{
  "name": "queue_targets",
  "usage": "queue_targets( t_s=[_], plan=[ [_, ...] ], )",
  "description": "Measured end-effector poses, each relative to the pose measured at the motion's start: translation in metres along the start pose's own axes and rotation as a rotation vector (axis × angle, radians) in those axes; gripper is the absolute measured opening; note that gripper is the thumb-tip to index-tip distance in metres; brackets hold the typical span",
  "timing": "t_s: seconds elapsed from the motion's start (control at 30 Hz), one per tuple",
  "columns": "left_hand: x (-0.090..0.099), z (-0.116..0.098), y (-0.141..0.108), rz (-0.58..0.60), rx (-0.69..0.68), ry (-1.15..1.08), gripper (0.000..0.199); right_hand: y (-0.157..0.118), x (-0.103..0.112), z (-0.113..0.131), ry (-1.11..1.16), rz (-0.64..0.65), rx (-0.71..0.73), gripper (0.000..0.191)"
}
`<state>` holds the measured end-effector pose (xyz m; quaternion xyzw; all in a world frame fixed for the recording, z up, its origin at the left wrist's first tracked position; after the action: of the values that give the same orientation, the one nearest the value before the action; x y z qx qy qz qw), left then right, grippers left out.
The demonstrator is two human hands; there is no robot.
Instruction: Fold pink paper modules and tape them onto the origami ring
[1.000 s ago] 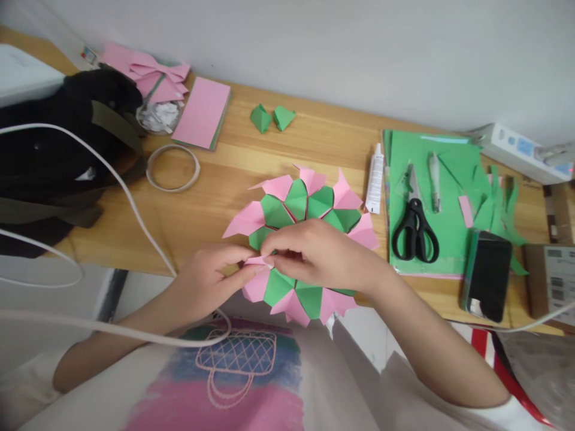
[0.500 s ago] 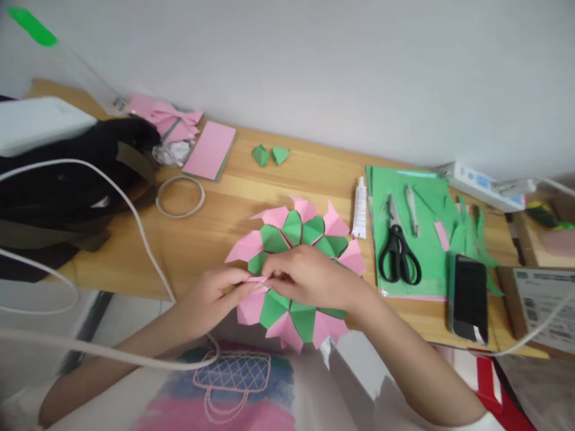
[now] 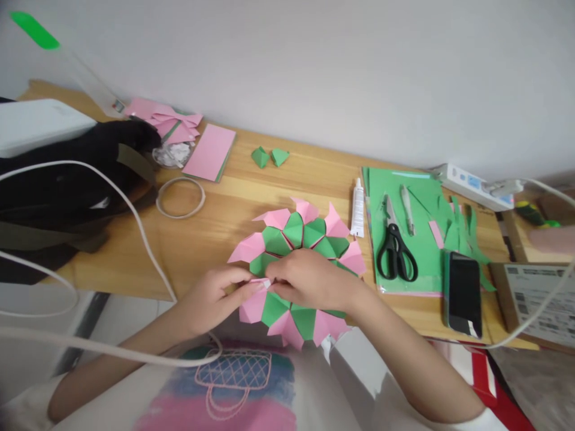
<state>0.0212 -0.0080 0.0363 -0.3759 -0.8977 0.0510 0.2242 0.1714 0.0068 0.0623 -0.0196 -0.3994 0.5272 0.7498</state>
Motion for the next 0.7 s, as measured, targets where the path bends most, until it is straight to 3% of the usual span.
queue_targets(
  t_s=[0.17,0.33,0.4,0.47,0.5,0.6,0.7],
  plan=[
    [0.002,0.000,0.000,-0.021,0.043,-0.083,0.034,-0.004,-0.004,0.006,-0.013,-0.061,-0.080,0.016],
    [0.018,-0.009,-0.017,-0.041,0.036,0.071,0.037,-0.023,-0.013,0.011,-0.006,-0.291,-0.258,0.015],
    [0.035,-0.017,-0.026,-0.156,-0.062,0.278,0.022,-0.034,-0.019,0.015,0.020,-0.389,-0.307,0.018],
    [0.049,-0.029,-0.030,-0.303,-0.252,0.559,0.007,-0.046,-0.027,0.021,0.022,-0.493,-0.336,0.021],
    [0.052,-0.034,-0.030,-0.320,-0.359,0.708,0.010,-0.050,-0.031,0.025,0.005,-0.547,-0.351,0.021],
    [0.044,-0.039,-0.016,-0.152,-0.577,1.080,0.018,-0.060,-0.046,0.038,-0.067,-0.712,-0.374,0.021],
    [0.035,-0.038,-0.002,-0.148,-0.748,1.262,0.021,-0.061,-0.063,0.048,-0.195,-0.835,-0.373,0.029]
  ],
)
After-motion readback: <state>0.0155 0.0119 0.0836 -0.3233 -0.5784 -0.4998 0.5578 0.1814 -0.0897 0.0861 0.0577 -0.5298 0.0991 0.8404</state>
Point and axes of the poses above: each hand's wrist, its own y-axis towards the middle knuckle, its own x-axis out of the back of the hand, z = x × y, the point moved 4 cm from there along y, towards the middle knuckle, and after that the axes turned 10 degrees about z, right-handed, at the moved point
